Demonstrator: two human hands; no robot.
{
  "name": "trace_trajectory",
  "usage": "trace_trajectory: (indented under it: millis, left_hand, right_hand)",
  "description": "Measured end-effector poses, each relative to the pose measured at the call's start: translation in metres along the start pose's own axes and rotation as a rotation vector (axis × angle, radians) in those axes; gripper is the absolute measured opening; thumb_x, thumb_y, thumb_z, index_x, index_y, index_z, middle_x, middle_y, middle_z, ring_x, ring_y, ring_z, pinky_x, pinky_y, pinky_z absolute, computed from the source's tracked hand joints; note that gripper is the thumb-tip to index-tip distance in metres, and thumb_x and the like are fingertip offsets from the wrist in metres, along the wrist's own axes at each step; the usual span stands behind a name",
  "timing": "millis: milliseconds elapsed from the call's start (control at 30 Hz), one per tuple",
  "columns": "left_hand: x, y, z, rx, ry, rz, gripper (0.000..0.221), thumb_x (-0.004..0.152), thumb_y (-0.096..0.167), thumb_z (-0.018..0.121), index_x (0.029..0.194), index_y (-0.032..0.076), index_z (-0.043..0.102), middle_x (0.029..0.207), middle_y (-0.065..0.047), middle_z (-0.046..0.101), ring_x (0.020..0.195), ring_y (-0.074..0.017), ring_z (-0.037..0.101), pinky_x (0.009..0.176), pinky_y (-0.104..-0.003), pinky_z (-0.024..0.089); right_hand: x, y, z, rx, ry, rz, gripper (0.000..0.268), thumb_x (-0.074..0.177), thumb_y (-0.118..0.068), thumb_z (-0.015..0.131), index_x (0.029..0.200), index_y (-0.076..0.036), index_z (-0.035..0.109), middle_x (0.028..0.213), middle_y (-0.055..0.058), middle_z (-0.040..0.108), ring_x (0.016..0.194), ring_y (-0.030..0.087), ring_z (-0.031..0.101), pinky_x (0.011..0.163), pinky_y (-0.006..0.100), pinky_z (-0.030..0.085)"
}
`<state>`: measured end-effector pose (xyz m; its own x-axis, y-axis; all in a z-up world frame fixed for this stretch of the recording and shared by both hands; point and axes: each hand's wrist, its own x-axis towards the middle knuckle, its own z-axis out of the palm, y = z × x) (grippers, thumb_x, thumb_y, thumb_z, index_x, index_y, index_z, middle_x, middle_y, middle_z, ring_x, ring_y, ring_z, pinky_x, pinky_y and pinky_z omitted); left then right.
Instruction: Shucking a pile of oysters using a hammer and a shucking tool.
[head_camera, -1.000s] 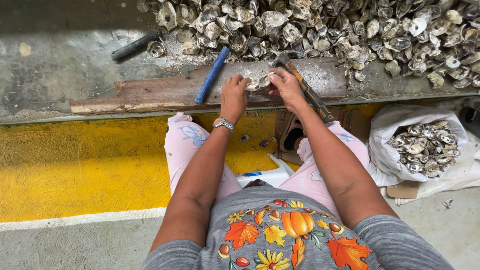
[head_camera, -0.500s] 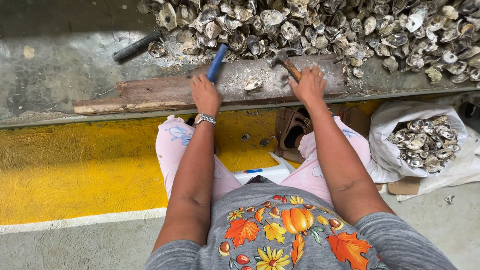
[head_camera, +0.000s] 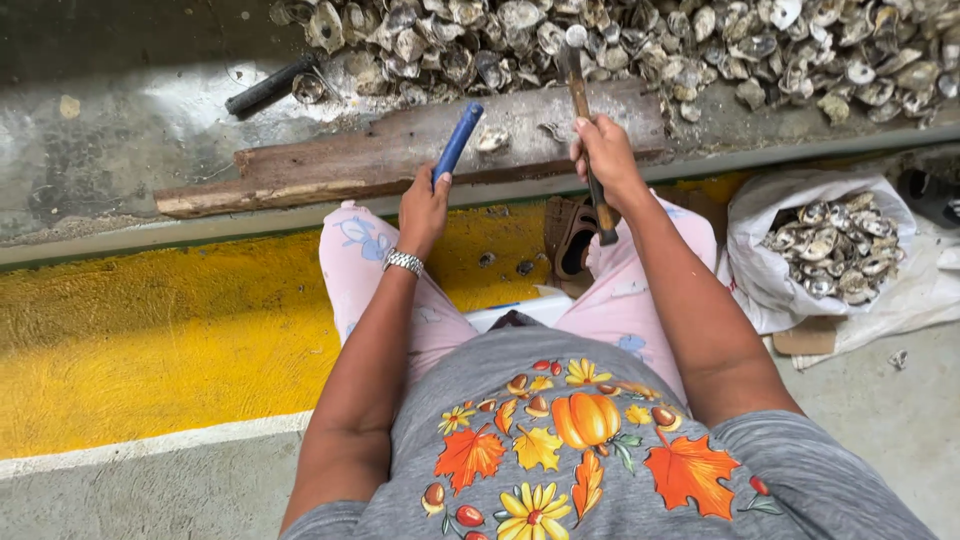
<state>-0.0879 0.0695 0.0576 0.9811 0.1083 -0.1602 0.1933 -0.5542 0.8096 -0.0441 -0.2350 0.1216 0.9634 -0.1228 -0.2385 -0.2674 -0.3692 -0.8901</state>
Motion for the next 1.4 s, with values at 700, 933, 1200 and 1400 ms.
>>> trace_trajectory:
  millis: [700,933,1200,1400]
  left_hand:
    - [0.018,-0.003,0.029,0.094,-0.048,-0.024,0.042,0.101,0.046,0.053,0.134,0.020,0.055,0.098,-0.018,0.073,0.093,-0.0395,0.070,0.080,-0.051,0.051]
    - [0.017,-0.008,0.031,0.131,-0.044,-0.011,0.043,0.101,0.046,0.053,0.135,0.019,0.054,0.099,-0.018,0.073,0.095,-0.0398,0.070,0.080,-0.052,0.051]
    - [0.016,-0.009,0.032,0.093,-0.041,0.014,0.041,0.102,0.045,0.052,0.134,0.019,0.054,0.100,-0.017,0.074,0.095,-0.0394,0.071,0.081,-0.051,0.051]
    - [0.014,-0.007,0.030,0.129,-0.039,0.031,0.039,0.103,0.043,0.053,0.132,0.017,0.054,0.100,-0.019,0.073,0.094,-0.0414,0.070,0.081,-0.053,0.051]
  right_hand:
    - [-0.075,0.042,0.022,0.245,-0.153,0.117,0.025,0.105,-0.026,0.051,0.122,-0.009,0.056,0.071,-0.002,0.054,0.050,0.006,0.049,0.043,0.025,0.043]
    - [-0.056,0.010,0.027,0.003,-0.088,-0.157,0.030,0.105,-0.020,0.057,0.129,-0.003,0.052,0.081,-0.002,0.059,0.058,0.006,0.058,0.048,0.024,0.050]
    - [-0.050,-0.051,0.028,-0.189,0.193,-0.715,0.036,0.114,-0.018,0.057,0.142,-0.004,0.041,0.101,0.010,0.064,0.074,0.014,0.069,0.059,0.028,0.061]
    - [-0.013,0.008,0.052,-0.671,0.254,-0.792,0.051,0.117,-0.016,0.054,0.161,-0.006,0.031,0.126,0.018,0.068,0.088,0.025,0.074,0.072,0.034,0.066]
